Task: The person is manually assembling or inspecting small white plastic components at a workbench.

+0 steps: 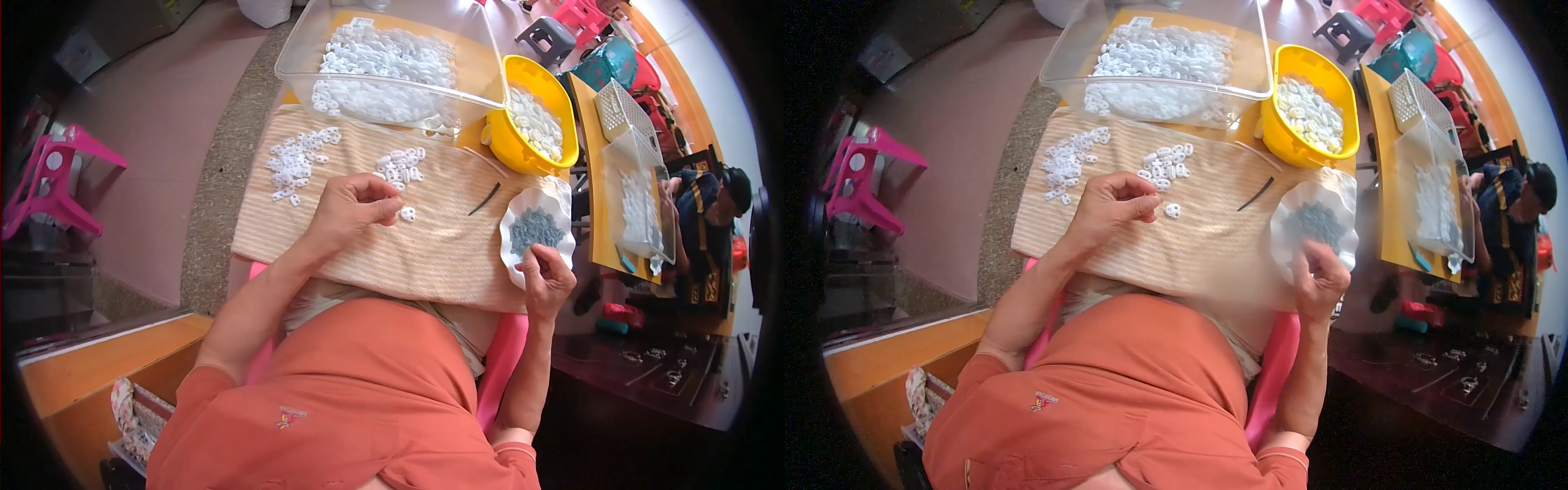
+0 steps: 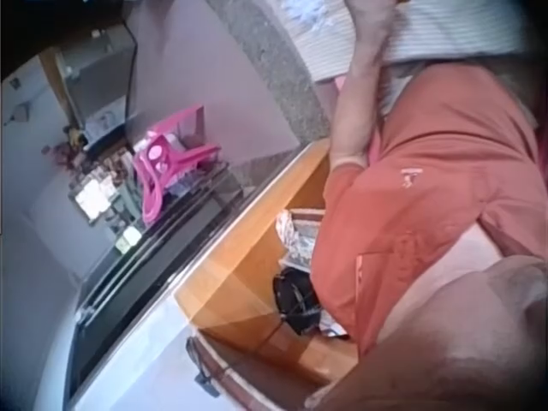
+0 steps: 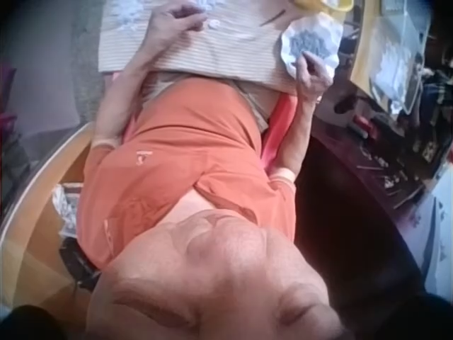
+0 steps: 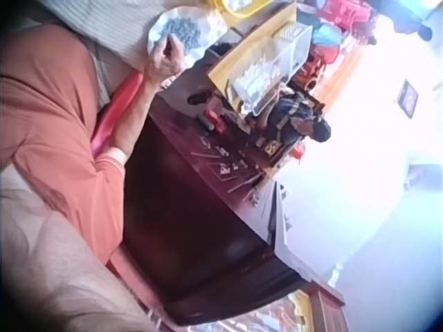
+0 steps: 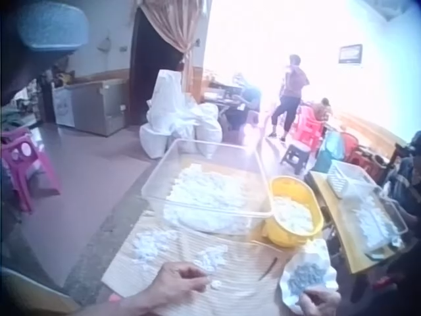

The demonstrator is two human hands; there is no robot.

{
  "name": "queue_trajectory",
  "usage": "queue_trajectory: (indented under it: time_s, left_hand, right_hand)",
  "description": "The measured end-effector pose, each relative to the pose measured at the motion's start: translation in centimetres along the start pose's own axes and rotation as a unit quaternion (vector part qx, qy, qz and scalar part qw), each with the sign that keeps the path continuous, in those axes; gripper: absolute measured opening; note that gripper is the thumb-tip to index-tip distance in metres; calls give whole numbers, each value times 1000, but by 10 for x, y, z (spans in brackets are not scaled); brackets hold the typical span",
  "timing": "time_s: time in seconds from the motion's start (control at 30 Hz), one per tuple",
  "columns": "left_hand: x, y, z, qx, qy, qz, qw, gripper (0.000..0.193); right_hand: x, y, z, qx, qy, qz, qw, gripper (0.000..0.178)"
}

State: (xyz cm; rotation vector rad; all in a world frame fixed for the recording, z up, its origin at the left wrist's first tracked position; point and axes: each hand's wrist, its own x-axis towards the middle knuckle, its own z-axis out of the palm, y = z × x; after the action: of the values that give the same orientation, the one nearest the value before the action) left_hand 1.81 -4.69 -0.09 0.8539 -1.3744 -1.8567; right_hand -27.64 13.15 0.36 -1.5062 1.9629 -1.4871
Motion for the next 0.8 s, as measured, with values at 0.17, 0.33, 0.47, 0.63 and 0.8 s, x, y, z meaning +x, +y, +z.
queue_trajectory:
  time_s: [0.17, 0.33, 0.47, 0.63, 0.8]
  left_hand:
    - [1, 2, 1, -46, 16, -25, 998, 12]
    - [-1, 0, 2, 11, 33, 16, 999, 15]
    - [-2, 2, 1, 31, 61, -8, 998, 14]
    - [0, -10, 1, 85, 87, 63, 991, 15]
    - [1, -10, 1, 79, 83, 66, 991, 18]
  right_hand:
    - [-4, -5, 16, 54, -12, 22, 998, 8]
    - [-3, -5, 33, 97, -41, 16, 994, 6]
    - [-4, -18, 42, 161, -52, 52, 984, 6]
    - [-6, -7, 42, 110, -58, 32, 992, 5]
    - [-4, -34, 49, 178, -65, 85, 978, 5]
